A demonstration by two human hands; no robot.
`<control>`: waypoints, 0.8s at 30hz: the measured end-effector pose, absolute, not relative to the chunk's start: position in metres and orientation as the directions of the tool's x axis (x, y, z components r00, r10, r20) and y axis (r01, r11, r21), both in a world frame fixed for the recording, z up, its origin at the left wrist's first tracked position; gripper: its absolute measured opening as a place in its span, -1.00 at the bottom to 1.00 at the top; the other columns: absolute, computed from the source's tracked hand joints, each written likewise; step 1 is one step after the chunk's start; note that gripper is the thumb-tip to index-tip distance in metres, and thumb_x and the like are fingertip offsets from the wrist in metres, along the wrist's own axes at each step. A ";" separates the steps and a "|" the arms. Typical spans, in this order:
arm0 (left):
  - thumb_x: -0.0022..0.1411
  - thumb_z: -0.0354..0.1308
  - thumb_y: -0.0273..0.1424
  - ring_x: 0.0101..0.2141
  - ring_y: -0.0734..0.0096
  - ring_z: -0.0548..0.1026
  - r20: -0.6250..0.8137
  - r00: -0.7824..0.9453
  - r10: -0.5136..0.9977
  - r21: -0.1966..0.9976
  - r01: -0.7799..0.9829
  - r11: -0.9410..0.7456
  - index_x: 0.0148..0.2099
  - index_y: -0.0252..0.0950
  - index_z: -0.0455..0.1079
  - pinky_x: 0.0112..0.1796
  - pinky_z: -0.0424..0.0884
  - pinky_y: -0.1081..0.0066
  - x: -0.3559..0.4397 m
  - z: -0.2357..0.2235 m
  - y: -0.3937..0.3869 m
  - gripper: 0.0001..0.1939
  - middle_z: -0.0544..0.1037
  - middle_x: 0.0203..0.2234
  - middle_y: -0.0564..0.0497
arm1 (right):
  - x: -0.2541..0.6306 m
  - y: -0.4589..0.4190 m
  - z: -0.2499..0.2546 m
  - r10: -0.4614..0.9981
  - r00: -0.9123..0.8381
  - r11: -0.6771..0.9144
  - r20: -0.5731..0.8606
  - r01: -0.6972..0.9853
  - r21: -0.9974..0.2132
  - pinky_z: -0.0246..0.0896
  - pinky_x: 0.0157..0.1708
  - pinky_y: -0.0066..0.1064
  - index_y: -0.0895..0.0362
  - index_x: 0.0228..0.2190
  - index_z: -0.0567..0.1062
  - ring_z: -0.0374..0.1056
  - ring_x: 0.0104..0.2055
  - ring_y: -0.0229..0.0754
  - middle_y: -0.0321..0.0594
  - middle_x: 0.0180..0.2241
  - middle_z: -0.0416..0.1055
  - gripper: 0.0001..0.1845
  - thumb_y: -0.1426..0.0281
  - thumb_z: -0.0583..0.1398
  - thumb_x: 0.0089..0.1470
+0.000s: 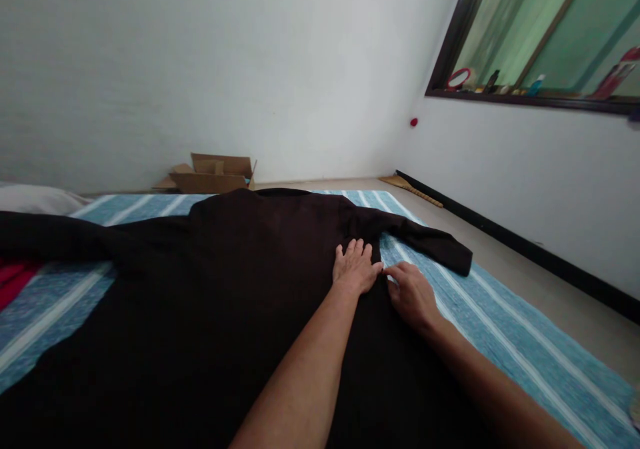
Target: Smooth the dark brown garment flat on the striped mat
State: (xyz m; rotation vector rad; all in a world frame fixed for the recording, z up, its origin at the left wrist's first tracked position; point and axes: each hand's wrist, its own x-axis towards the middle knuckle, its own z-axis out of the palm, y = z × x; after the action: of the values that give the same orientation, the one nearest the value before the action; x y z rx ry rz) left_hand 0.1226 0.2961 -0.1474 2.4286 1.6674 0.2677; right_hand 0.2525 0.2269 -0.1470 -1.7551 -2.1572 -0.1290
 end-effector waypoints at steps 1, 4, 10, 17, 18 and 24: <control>0.29 -0.25 -0.06 0.28 0.18 -0.11 0.050 0.353 0.934 0.258 0.899 -0.354 0.28 -0.25 0.04 0.19 -0.18 -0.05 0.123 -0.148 0.296 -0.38 0.00 0.29 -0.09 | 0.251 0.223 -0.147 0.920 -0.201 0.248 0.336 0.963 -0.106 0.09 -0.13 -0.37 0.10 -0.16 0.50 0.27 -0.13 -0.12 -0.14 -0.22 0.42 -0.68 0.53 0.05 0.10; 0.26 -0.19 -0.05 0.27 0.12 -0.09 0.072 0.350 0.934 0.292 0.888 -0.355 0.27 -0.24 0.07 0.19 -0.16 -0.05 0.123 -0.148 0.297 -0.38 0.04 0.28 -0.10 | 0.248 0.214 -0.147 0.920 -0.252 0.265 0.299 0.964 -0.006 0.06 -0.11 -0.35 0.10 -0.19 0.50 0.26 -0.11 -0.11 -0.12 -0.20 0.41 -0.69 0.52 0.01 0.14; 0.20 -0.15 -0.03 0.26 0.04 -0.04 0.119 0.325 0.938 0.367 0.863 -0.346 0.25 -0.16 0.11 0.18 -0.16 -0.09 0.122 -0.153 0.297 -0.37 0.11 0.26 -0.08 | 0.250 0.203 -0.147 0.966 -0.175 0.176 0.189 0.984 0.012 0.06 -0.13 -0.35 0.07 -0.19 0.49 0.27 -0.11 -0.10 -0.12 -0.18 0.40 -0.67 0.47 -0.04 0.19; 0.19 -0.16 0.00 0.26 0.00 -0.08 0.096 0.324 0.941 0.393 0.856 -0.335 0.27 -0.20 0.05 0.19 -0.19 -0.08 0.122 -0.155 0.296 -0.32 0.08 0.27 -0.08 | 0.252 0.201 -0.156 0.962 -0.187 0.182 0.198 0.982 0.040 0.13 -0.12 -0.31 0.09 -0.10 0.47 0.28 -0.08 -0.05 -0.08 -0.13 0.39 -0.60 0.49 -0.07 0.16; 0.19 -0.17 0.01 0.27 0.00 -0.09 0.080 0.319 0.944 0.379 0.866 -0.325 0.28 -0.23 0.05 0.19 -0.19 -0.06 0.122 -0.154 0.294 -0.31 0.07 0.27 -0.08 | 0.254 0.201 -0.159 0.958 -0.201 0.197 0.205 0.980 0.037 0.14 -0.11 -0.30 0.10 -0.08 0.47 0.28 -0.08 -0.04 -0.07 -0.12 0.39 -0.58 0.50 -0.08 0.15; 0.21 -0.29 0.03 0.29 0.20 -0.18 -0.032 0.340 0.940 0.322 0.894 -0.312 0.32 -0.31 -0.05 0.22 -0.25 0.01 0.126 -0.154 0.282 -0.24 -0.05 0.31 -0.04 | 0.282 0.201 -0.190 0.899 -0.292 0.313 0.325 0.950 -0.013 0.27 -0.14 -0.17 0.15 -0.07 0.49 0.35 -0.14 0.04 0.03 -0.13 0.41 -0.48 0.49 -0.11 0.04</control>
State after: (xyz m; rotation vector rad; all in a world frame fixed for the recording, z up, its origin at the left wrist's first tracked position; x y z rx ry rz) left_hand 0.1263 0.2824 -0.1539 2.3244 1.6409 0.2329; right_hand 0.2824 0.2012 -0.1896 -1.6750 -2.3104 -0.2650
